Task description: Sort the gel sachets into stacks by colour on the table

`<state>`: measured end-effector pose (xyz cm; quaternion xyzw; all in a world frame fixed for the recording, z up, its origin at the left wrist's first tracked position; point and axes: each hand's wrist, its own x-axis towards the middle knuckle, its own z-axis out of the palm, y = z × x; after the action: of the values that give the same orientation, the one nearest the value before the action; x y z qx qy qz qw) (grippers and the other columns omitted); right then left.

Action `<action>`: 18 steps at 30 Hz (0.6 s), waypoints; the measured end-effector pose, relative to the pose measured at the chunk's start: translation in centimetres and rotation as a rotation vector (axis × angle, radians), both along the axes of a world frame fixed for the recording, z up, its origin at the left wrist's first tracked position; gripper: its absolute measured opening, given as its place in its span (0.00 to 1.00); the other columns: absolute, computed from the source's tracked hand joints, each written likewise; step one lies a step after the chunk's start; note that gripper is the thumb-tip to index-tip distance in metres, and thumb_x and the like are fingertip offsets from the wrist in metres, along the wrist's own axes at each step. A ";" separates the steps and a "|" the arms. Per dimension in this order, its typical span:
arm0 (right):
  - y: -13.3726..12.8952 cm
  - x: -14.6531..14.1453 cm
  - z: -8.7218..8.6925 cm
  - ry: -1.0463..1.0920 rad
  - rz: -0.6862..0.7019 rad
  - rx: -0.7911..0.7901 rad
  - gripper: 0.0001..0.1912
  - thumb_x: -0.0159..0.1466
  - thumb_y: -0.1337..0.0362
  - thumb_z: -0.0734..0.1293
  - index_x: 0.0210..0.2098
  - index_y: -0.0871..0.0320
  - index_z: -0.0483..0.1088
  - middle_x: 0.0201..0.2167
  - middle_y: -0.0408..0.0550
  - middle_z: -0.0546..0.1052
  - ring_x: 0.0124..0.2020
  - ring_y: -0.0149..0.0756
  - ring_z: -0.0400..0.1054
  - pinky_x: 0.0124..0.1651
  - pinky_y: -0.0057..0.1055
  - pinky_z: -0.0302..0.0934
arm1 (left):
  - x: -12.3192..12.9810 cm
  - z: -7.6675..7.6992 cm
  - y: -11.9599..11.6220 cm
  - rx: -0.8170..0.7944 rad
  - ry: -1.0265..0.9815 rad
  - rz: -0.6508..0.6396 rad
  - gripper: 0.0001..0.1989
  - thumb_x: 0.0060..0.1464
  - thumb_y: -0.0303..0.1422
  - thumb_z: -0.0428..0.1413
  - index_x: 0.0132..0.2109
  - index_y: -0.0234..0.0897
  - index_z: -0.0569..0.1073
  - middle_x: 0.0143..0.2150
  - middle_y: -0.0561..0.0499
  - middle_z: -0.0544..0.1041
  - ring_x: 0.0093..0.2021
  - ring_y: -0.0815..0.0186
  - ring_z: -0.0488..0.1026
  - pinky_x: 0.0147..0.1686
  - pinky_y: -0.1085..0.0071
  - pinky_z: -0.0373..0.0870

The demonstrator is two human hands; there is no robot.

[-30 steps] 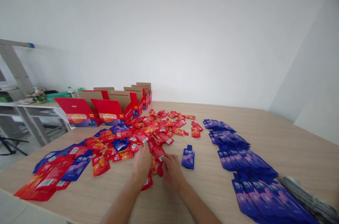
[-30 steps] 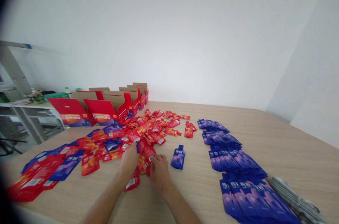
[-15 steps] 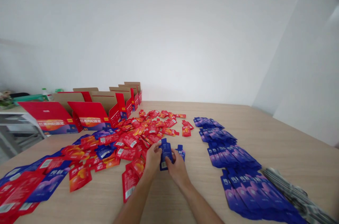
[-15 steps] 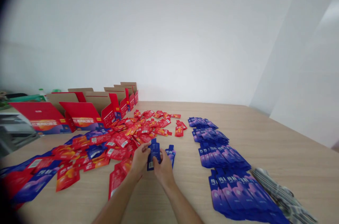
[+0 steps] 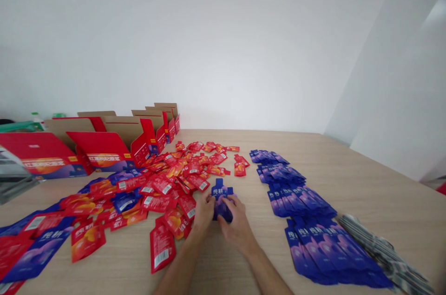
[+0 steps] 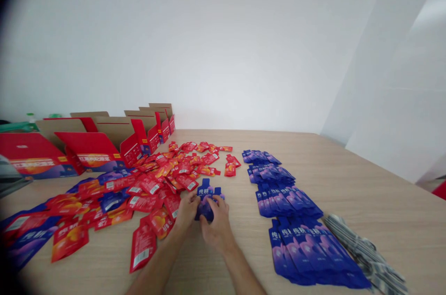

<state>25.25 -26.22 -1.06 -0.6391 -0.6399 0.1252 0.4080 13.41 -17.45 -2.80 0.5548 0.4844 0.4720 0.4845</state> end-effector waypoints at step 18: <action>0.8 4.5 -1.9 -0.375 0.042 -0.290 0.34 0.55 0.74 0.61 0.62 0.64 0.64 0.64 0.58 0.64 0.66 0.42 0.56 0.68 0.37 0.49 | -0.2 0.2 -2.0 0.169 0.834 -0.366 0.41 0.48 0.38 0.57 0.69 0.34 0.58 0.74 0.41 0.43 0.73 0.50 0.35 0.69 0.57 0.42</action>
<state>29.75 -25.43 -3.00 -0.6898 -0.6928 0.1032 0.1831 13.17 -19.41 -2.58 0.8112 0.4920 0.1529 0.2766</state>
